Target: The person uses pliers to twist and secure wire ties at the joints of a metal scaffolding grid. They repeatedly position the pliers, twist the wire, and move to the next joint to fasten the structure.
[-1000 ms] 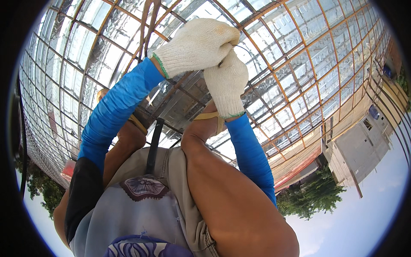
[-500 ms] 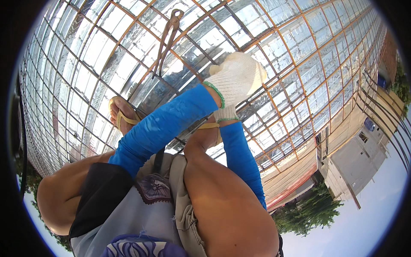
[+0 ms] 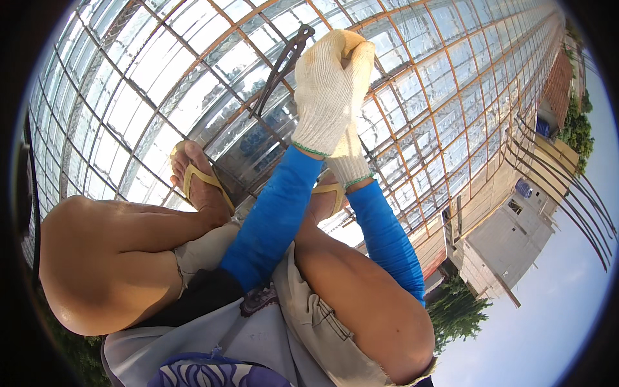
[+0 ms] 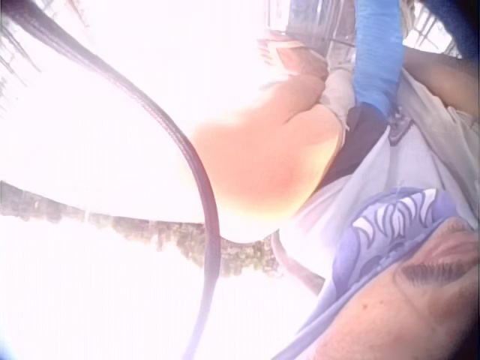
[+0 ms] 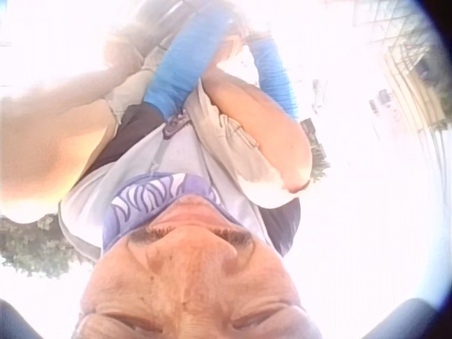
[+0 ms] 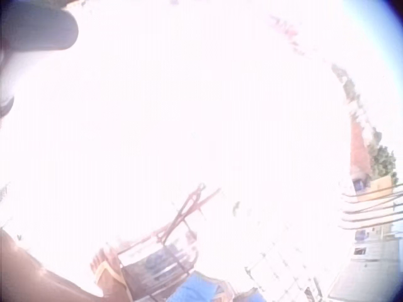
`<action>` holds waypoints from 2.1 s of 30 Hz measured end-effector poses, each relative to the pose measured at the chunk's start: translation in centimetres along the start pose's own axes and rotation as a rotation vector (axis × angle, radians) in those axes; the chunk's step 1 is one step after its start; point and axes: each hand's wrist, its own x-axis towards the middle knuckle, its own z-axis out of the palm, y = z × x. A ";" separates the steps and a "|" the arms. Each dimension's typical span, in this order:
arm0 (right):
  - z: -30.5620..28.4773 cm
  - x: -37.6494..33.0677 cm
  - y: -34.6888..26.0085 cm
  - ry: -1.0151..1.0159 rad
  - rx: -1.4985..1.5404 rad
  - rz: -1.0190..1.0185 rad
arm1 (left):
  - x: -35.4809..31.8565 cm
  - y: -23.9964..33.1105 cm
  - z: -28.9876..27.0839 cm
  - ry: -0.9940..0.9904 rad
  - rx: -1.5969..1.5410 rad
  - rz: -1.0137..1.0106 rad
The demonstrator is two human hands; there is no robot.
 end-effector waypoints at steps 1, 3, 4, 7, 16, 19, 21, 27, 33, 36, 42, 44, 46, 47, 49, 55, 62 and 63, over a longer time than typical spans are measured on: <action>1.4 0.8 -0.2 0.001 -0.105 -0.111 | 0.9 -0.2 -1.9 0.165 -0.065 -0.034; 3.0 2.6 -0.3 0.067 -0.363 -0.309 | 2.5 -0.4 -4.9 0.365 -0.123 -0.078; 4.2 3.2 -0.5 0.100 -0.476 -0.384 | 3.1 -1.4 -6.5 0.422 -0.043 -0.093; 7.4 4.2 -1.9 0.228 -0.703 -0.194 | 4.0 -5.9 -9.2 0.462 0.067 -0.212; 5.6 6.8 6.0 0.163 -0.372 -0.586 | 1.9 -7.3 -7.2 -0.134 0.578 -0.335; 4.7 7.5 7.1 0.232 -0.463 -0.582 | 1.5 -6.6 -7.3 -0.130 0.463 -0.256; 1.9 4.8 3.5 0.248 -0.516 -0.609 | 1.4 -5.0 -6.5 -0.128 0.326 -0.170; -6.5 -8.1 -10.2 0.281 -0.357 -0.055 | -4.3 -0.3 0.0 -0.208 -0.327 -0.479; -12.6 -10.8 -11.2 -0.040 -1.428 -0.117 | -18.2 -2.8 4.8 -0.341 -0.411 -0.900; -11.4 -9.5 -9.6 -0.138 -1.593 -0.188 | -21.0 -4.9 5.8 -0.235 -0.508 -0.907; -10.4 -8.1 -7.5 -0.119 -1.634 -0.413 | -16.1 -3.5 3.6 -0.114 -0.897 -1.365; -10.6 -7.6 -7.5 -0.126 -1.652 -0.420 | -15.8 -3.5 3.8 -0.117 -0.894 -1.379; -10.3 -7.0 -7.8 -0.142 -1.656 -0.432 | -17.9 -5.9 4.1 -0.107 -1.160 -1.431; -10.1 -6.7 -8.0 -0.157 -1.649 -0.439 | -19.1 -6.8 4.5 -0.110 -1.274 -1.443; -10.1 -6.5 -8.0 -0.168 -1.649 -0.434 | -19.0 -7.1 4.0 -0.133 -1.474 -1.470; -9.8 -6.9 -7.9 -0.146 -1.622 -0.326 | -18.7 -6.5 3.5 -0.184 -1.555 -1.281; -10.0 -6.8 -7.3 -0.131 -1.668 -0.325 | -15.6 -2.9 3.1 -0.048 -1.323 -1.355; -10.1 -6.8 -7.2 -0.129 -1.662 -0.340 | -15.0 -2.4 2.9 -0.030 -1.296 -1.389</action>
